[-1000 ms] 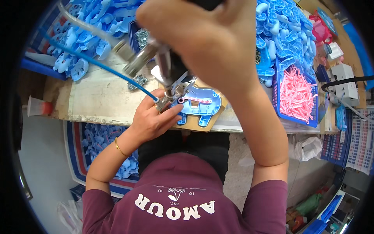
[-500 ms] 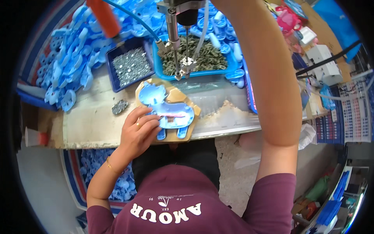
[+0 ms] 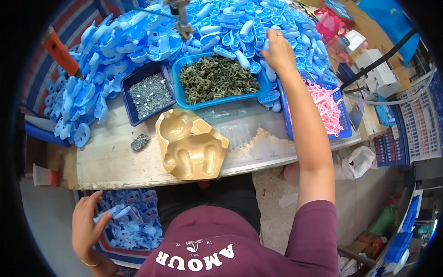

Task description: Assemble small plastic toy components and pins using a heating tool and a metal press.

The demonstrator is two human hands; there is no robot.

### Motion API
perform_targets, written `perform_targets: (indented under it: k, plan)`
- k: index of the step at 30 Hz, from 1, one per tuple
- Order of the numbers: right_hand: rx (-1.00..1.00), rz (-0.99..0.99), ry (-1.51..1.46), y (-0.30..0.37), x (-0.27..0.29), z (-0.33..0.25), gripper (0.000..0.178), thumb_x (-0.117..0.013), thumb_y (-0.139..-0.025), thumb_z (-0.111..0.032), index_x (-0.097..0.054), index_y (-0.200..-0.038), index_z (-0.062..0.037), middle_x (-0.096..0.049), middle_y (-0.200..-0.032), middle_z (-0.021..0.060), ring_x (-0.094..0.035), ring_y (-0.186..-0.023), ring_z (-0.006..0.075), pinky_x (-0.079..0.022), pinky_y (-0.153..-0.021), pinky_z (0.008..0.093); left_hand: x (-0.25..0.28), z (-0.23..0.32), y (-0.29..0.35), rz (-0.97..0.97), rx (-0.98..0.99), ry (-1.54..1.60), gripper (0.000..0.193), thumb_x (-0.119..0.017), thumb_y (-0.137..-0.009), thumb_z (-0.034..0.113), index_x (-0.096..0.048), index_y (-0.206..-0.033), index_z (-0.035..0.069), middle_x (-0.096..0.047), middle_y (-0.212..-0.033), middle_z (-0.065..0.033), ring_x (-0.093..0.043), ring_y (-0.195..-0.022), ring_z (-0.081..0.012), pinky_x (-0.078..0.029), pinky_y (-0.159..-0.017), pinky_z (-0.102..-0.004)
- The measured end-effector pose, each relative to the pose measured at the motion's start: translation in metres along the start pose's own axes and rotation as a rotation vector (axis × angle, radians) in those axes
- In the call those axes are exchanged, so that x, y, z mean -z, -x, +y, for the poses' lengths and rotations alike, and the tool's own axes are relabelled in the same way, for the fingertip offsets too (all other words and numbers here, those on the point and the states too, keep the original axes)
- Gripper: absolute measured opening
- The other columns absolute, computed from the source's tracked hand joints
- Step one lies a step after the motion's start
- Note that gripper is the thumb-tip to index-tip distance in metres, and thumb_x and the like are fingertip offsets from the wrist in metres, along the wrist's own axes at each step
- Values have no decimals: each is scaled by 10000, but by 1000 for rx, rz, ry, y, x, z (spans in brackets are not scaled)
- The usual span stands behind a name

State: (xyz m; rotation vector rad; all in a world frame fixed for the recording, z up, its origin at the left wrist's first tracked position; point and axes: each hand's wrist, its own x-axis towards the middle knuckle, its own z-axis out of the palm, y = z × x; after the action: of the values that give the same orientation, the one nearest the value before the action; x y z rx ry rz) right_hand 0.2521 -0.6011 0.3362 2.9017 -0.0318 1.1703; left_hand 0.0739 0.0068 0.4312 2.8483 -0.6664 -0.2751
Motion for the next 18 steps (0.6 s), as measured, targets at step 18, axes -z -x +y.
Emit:
perform_targets:
  k: [18]
  plan:
    - [-359, -1155, -1244, 66, 122, -125, 294, -683, -993, -240, -688, -1178, -11, -718, -944, 43, -691, -755, 100, -567, -661, 244, -124, 146, -151, 412, -842, 537, 450, -782, -833, 63, -651, -1264, 57, -668, -1278, -158, -681, -1054, -340, -569, -857, -405]
